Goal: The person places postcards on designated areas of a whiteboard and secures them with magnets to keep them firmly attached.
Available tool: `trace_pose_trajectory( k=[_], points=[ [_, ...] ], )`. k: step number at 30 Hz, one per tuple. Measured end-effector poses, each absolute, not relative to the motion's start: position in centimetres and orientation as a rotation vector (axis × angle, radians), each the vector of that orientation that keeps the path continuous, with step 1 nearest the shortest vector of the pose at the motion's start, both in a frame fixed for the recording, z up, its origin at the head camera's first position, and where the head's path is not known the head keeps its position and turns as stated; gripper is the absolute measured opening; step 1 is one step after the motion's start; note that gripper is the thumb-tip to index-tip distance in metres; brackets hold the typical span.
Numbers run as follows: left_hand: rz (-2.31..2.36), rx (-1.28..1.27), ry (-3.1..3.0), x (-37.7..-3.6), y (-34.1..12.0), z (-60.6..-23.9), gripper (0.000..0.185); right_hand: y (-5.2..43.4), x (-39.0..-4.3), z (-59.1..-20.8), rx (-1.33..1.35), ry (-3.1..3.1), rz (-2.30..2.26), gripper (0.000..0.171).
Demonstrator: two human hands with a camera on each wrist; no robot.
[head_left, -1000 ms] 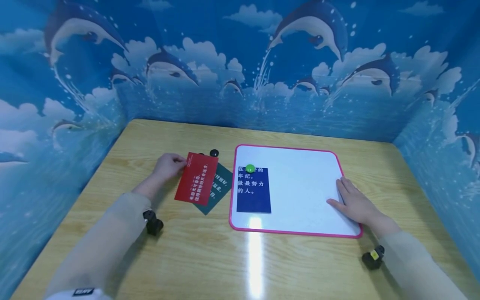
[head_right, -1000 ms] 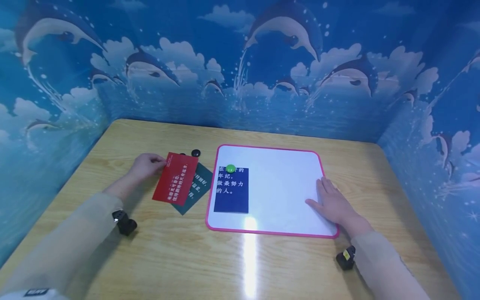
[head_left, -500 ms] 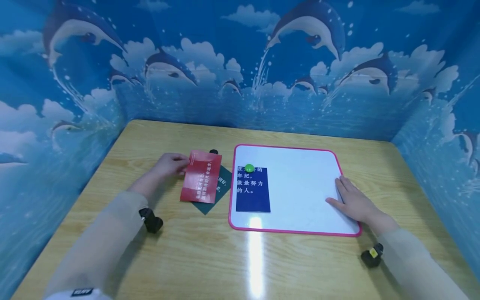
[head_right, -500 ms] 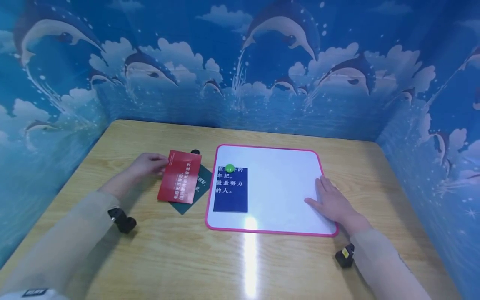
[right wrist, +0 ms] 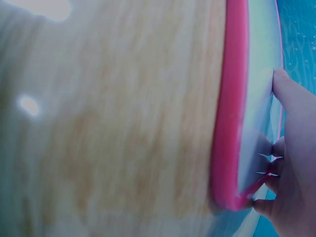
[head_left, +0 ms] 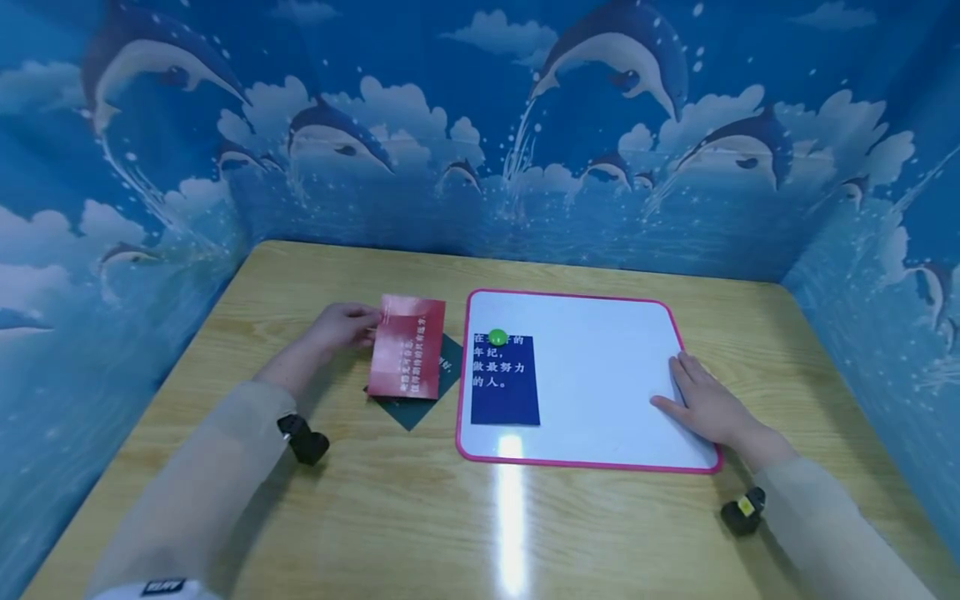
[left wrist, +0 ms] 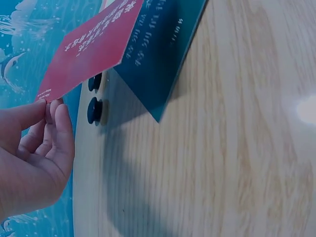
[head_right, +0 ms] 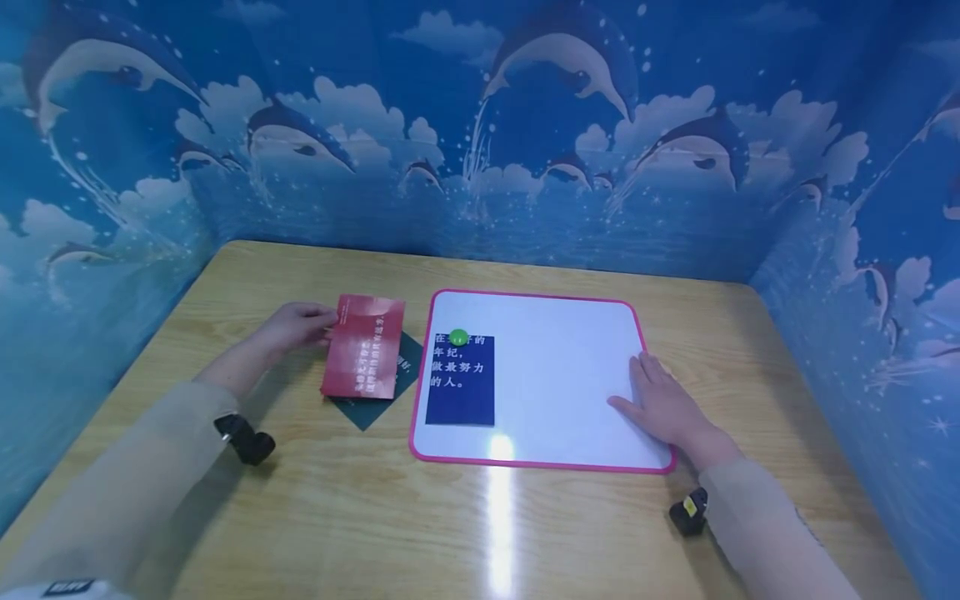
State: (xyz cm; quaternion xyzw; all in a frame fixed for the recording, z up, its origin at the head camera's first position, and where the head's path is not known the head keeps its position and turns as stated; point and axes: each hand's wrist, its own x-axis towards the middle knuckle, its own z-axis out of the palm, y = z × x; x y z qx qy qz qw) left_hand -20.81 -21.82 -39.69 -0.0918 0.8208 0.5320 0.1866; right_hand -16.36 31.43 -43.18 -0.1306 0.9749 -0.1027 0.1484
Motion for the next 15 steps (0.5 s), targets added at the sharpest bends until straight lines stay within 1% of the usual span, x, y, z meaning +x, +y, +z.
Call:
trace_pose_trajectory(
  k=[7, 15],
  points=[
    [1.493, -0.243, 2.294, -21.1, -21.1, -39.4, 0.042, 31.6, -16.4, -43.4, -0.364, 2.804, -0.278, 0.093],
    [1.473, -0.299, 2.282, -21.3, -20.0, -39.2, 0.040, 31.5, -16.5, -43.5, -0.361, 2.806, -0.277, 0.093]
  ],
)
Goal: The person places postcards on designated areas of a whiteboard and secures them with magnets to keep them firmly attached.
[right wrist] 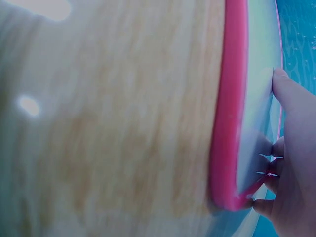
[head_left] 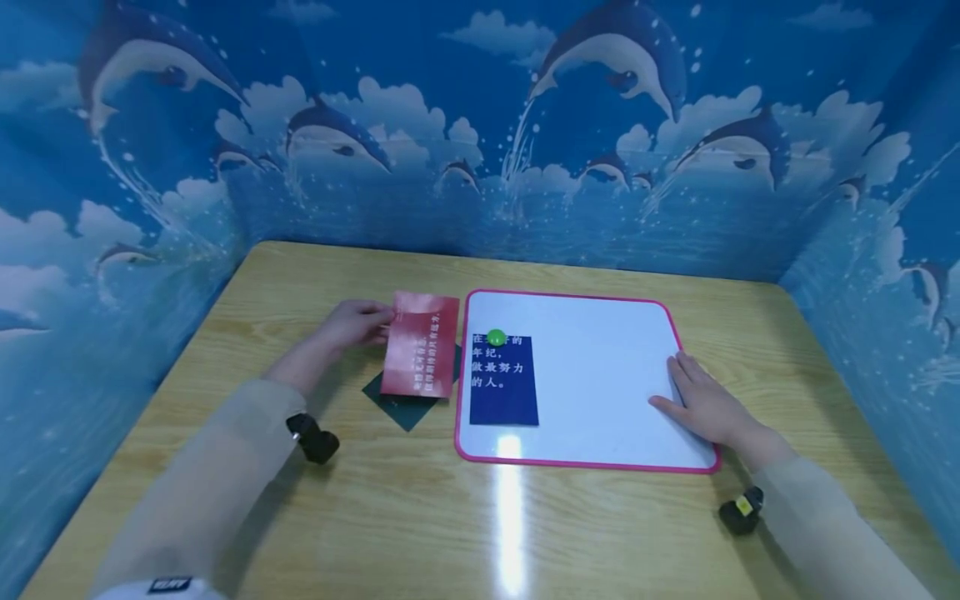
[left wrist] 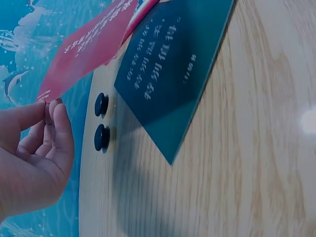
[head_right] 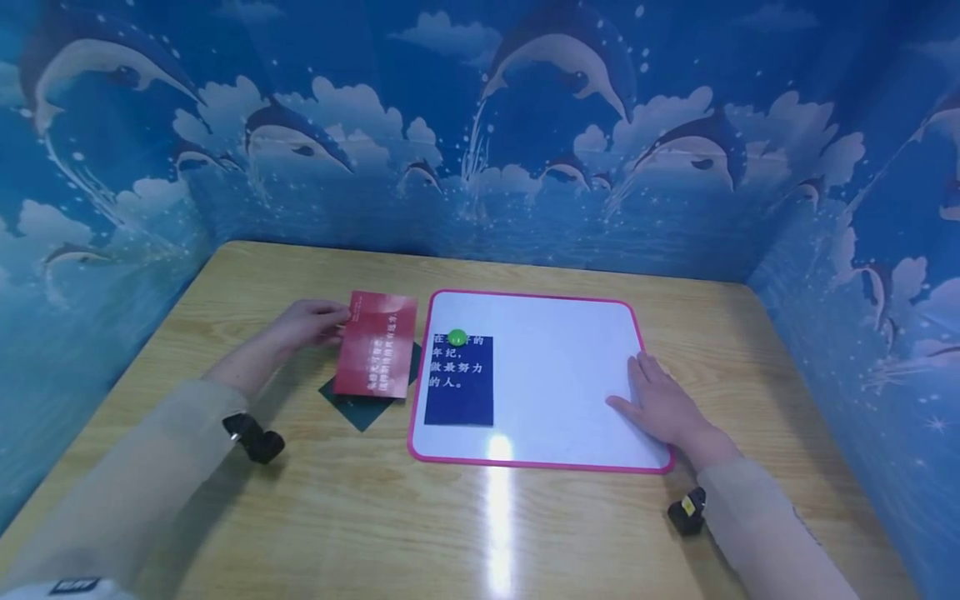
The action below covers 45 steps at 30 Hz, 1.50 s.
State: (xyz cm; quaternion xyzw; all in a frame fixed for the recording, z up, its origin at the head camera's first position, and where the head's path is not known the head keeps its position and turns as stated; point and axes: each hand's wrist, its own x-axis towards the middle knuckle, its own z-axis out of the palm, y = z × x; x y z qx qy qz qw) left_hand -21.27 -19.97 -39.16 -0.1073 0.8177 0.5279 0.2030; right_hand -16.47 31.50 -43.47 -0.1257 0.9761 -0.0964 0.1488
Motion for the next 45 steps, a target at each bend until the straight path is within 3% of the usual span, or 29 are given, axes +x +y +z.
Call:
trace_pose_trajectory(
  k=[18, 37, 45],
  points=[
    [1.504, -0.262, 2.214, -22.1, -16.3, -38.5, 0.038, 31.4, -16.4, -43.4, -0.334, 2.813, -0.265, 0.095],
    [1.576, -0.254, 2.162, -22.4, -9.2, -39.3, 0.032, 31.4, -16.5, -43.2, -0.346, 2.816, -0.255, 0.094],
    [1.457, -0.087, 2.177, -21.8, -6.3, -39.4, 0.036, 31.4, -16.5, -43.1, -0.352, 2.814, -0.264, 0.093]
  ],
)
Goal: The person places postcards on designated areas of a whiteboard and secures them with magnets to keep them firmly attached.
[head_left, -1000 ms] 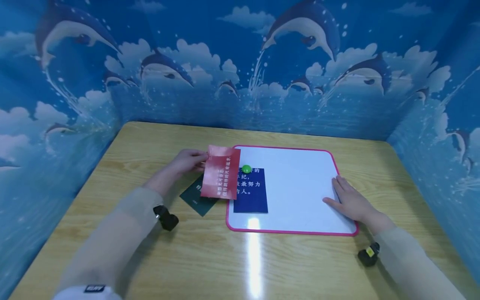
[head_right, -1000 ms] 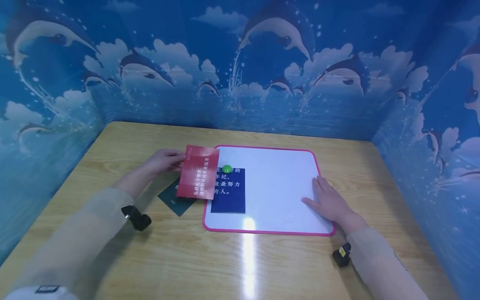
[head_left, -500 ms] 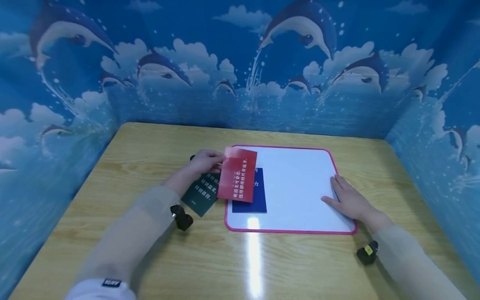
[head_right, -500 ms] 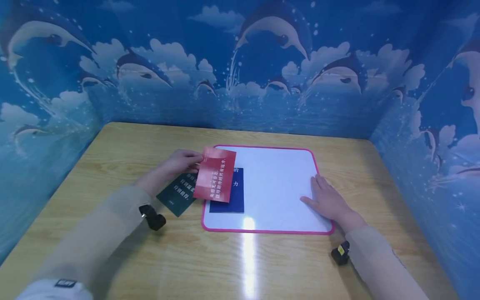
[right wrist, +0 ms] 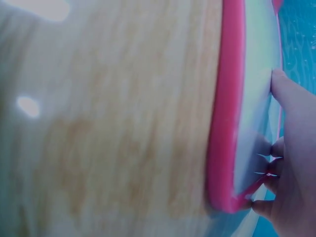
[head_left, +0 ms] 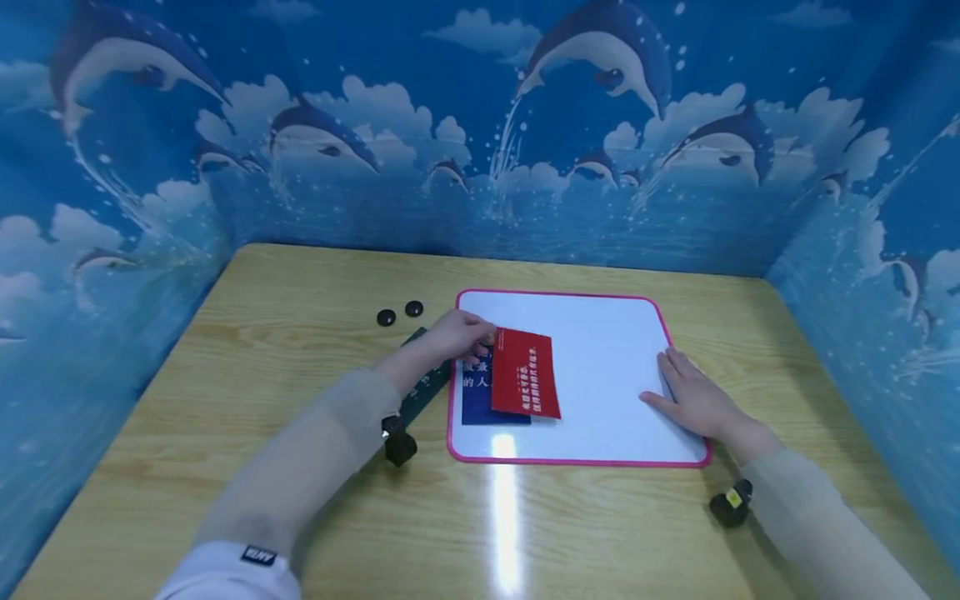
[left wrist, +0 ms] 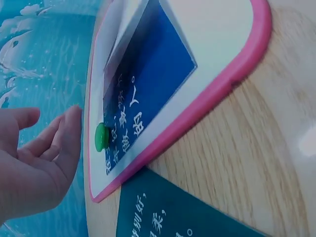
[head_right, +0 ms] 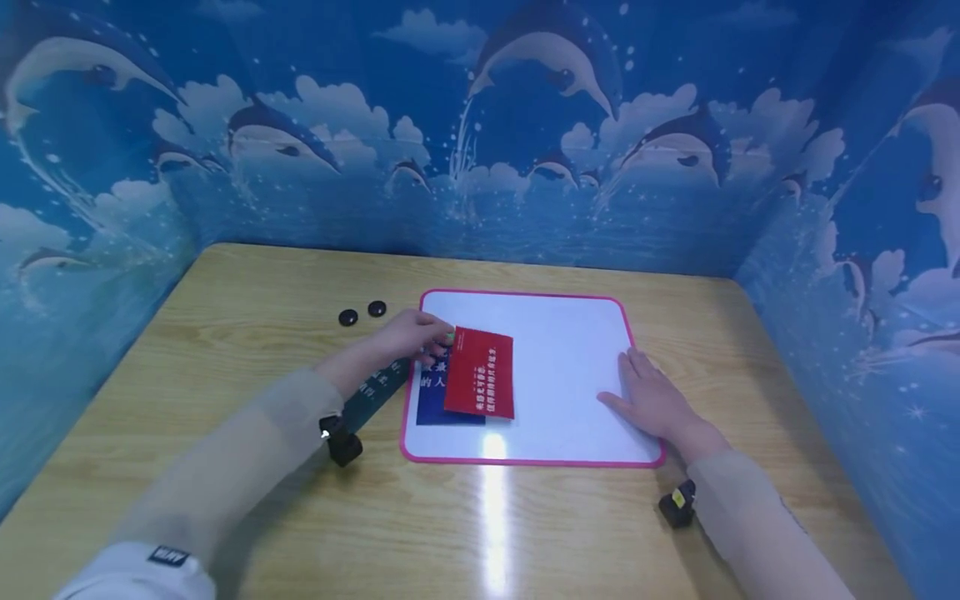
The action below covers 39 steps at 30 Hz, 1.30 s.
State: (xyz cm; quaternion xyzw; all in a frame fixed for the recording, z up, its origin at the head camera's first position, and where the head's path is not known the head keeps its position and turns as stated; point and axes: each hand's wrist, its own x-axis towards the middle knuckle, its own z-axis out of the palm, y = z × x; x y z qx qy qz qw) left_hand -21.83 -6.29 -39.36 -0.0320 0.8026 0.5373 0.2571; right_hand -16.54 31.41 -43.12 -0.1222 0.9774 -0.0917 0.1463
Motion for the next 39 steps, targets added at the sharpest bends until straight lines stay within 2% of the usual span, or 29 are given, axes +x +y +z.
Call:
trace_pose_trajectory(
  k=[8, 25, 30, 39],
  points=[
    [1.422, -0.085, 2.256, -21.8, -7.6, -38.6, 0.035, 30.6, -16.9, -42.4, -0.392, 2.831, -0.256, 0.090],
    [1.484, -0.245, 2.380, -22.0, -12.7, -38.9, 0.036, 22.8, -16.7, -41.7, -0.663, 2.820, -0.294, 0.086],
    [1.516, -0.310, 2.348, -21.8, -13.9, -38.7, 0.034, 21.9, -16.4, -41.8, -0.694, 2.809, -0.285, 0.085],
    [1.500, -0.256, 2.392, -21.7, -16.2, -38.9, 0.037, 21.0, -16.1, -42.1, -0.733, 2.806, -0.297, 0.086]
  ],
)
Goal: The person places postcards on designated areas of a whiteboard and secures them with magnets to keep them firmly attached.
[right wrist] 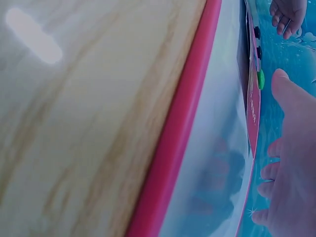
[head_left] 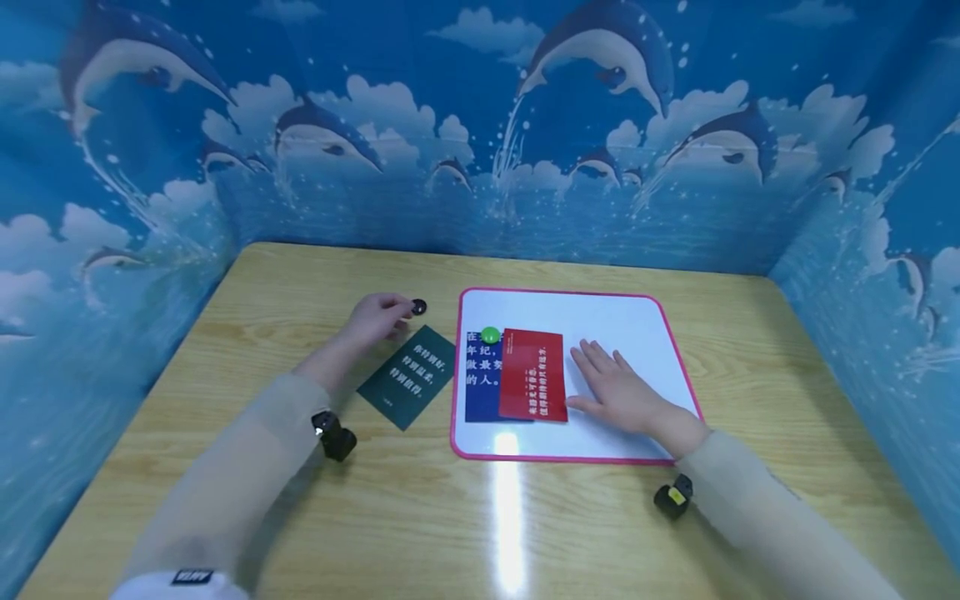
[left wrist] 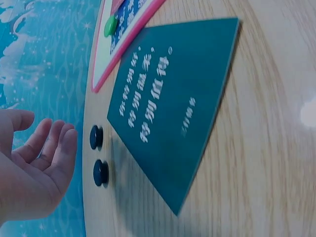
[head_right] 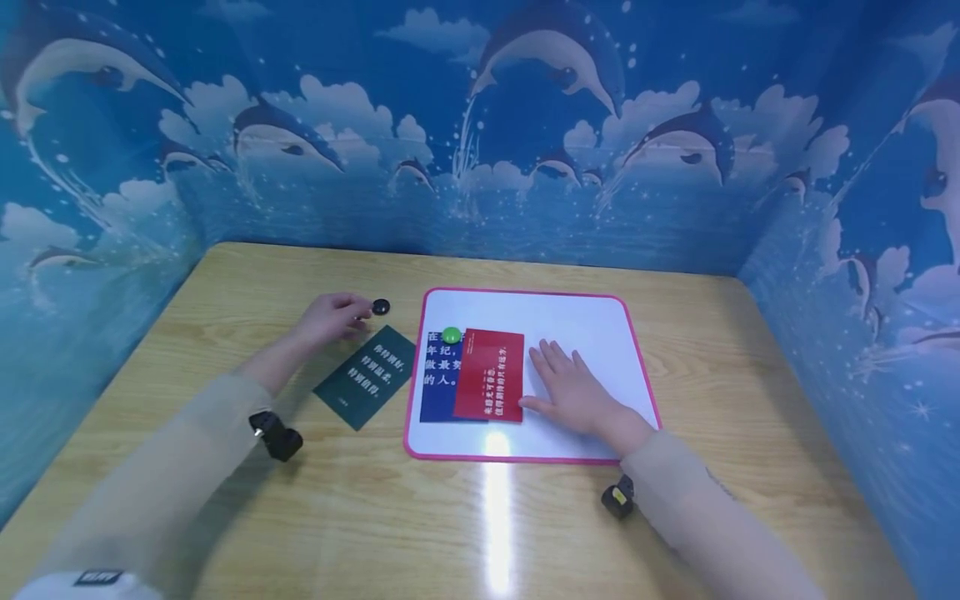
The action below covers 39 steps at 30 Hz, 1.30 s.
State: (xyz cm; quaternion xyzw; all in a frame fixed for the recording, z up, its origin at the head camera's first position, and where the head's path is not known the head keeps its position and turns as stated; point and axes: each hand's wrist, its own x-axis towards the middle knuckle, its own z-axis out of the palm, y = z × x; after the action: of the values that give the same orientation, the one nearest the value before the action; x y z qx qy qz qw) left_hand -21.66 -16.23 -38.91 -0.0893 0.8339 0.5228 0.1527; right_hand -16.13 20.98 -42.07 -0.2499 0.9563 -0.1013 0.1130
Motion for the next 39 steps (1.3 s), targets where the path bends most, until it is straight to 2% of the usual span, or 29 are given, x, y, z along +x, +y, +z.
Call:
trace_pose_trajectory(
  k=[20, 39],
  points=[
    [1.431, -0.294, 2.501, -21.8, -18.2, -39.4, 0.039, 18.4, -15.8, -43.5, -0.839, 2.723, -0.249, 0.089],
    [1.257, -0.293, 2.656, -21.8, -19.2, -39.2, 0.040, 18.6, -15.6, -43.0, -0.814, 2.719, -0.199, 0.091]
  ],
)
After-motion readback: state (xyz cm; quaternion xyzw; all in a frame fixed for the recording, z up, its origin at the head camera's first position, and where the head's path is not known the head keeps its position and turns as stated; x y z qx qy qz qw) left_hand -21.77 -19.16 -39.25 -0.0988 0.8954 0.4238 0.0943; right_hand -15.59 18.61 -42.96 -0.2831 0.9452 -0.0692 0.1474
